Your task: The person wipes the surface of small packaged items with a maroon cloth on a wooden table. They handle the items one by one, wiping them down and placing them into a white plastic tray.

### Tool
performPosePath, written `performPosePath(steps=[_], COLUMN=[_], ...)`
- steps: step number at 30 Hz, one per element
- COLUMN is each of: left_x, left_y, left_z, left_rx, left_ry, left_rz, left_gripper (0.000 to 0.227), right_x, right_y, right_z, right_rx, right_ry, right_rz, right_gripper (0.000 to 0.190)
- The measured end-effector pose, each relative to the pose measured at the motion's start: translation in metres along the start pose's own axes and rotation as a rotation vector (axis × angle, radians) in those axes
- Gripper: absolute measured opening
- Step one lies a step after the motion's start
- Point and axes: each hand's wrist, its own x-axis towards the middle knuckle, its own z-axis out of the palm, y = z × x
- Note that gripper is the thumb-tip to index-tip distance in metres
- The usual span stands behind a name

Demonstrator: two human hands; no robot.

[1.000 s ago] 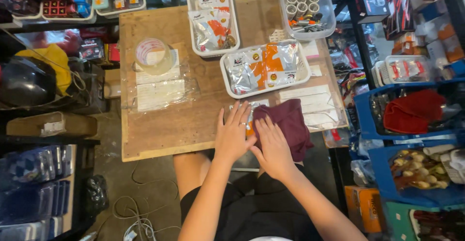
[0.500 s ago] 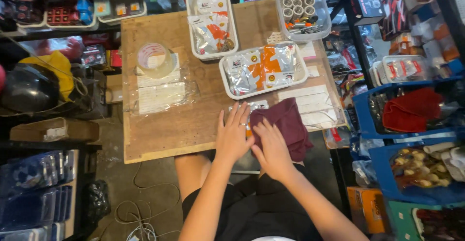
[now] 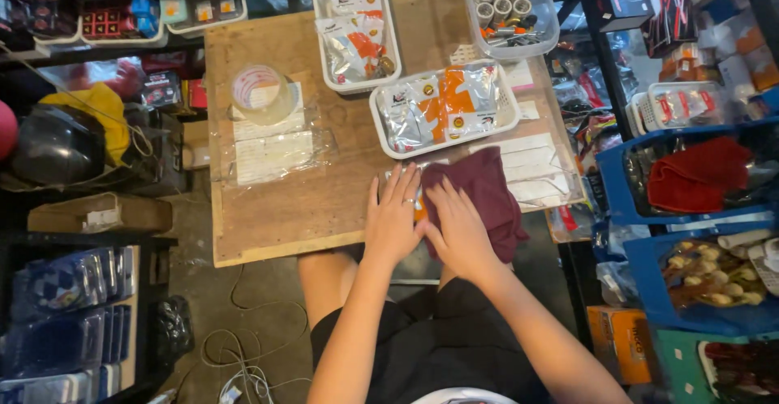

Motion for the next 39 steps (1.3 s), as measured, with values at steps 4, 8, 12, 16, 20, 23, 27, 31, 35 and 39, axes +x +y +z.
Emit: performPosePath(steps=[4,8,12,16,20,23,27,31,35,39], left_x=[-0.001,0.001,-0.001,-0.004,-0.002,-0.002,-0.002,-0.004,-0.007,-0.007], left_y=[0.004,0.002,0.001,0.000,0.001,0.001,0.002,0.002,0.003,-0.001], left_z=[-0.003,0.001,0.006,0.003,-0.004,-0.001,-0.001,0.002,-0.008,-0.011], left_rx=[-0.044,-0.014,-0.001,0.008,-0.033,-0.050,-0.049,-0.040,-0.112,-0.181], left_ry=[0.044,0.083,0.133,0.155,0.152,0.139,0.151,0.152,0.126,0.167], left_rz=[-0.007,0.006,0.010,0.010,0.026,0.019,0.021,0.025,0.010,0.006], left_gripper=[0.084,0.079,0.072,0.071,0.069,0.067,0.069,0.068,0.068,0.068], right_x=[-0.034,-0.016,0.024,0.013,-0.030,-0.051,-0.036,0.001,0.007,-0.001], right_y=[-0.008,0.010,0.031,0.019,0.010,0.014,0.024,0.048,0.034,0.026], right_z=[-0.008,-0.001,0.002,0.002,-0.010,-0.017,-0.015,-0.008,-0.012,-0.005], right_rx=[-0.025,-0.060,-0.052,-0.051,-0.146,-0.183,-0.183,-0.189,-0.109,-0.117], right_ry=[-0.028,-0.016,0.042,0.056,0.025,-0.010,-0.044,-0.046,0.014,0.102], right_rz=[0.018,0.009,0.017,0.033,-0.021,-0.012,0.015,0.047,0.144,0.274], right_gripper=[0.067,0.066,0.054,0.052,0.065,0.069,0.066,0.064,0.059,0.056])
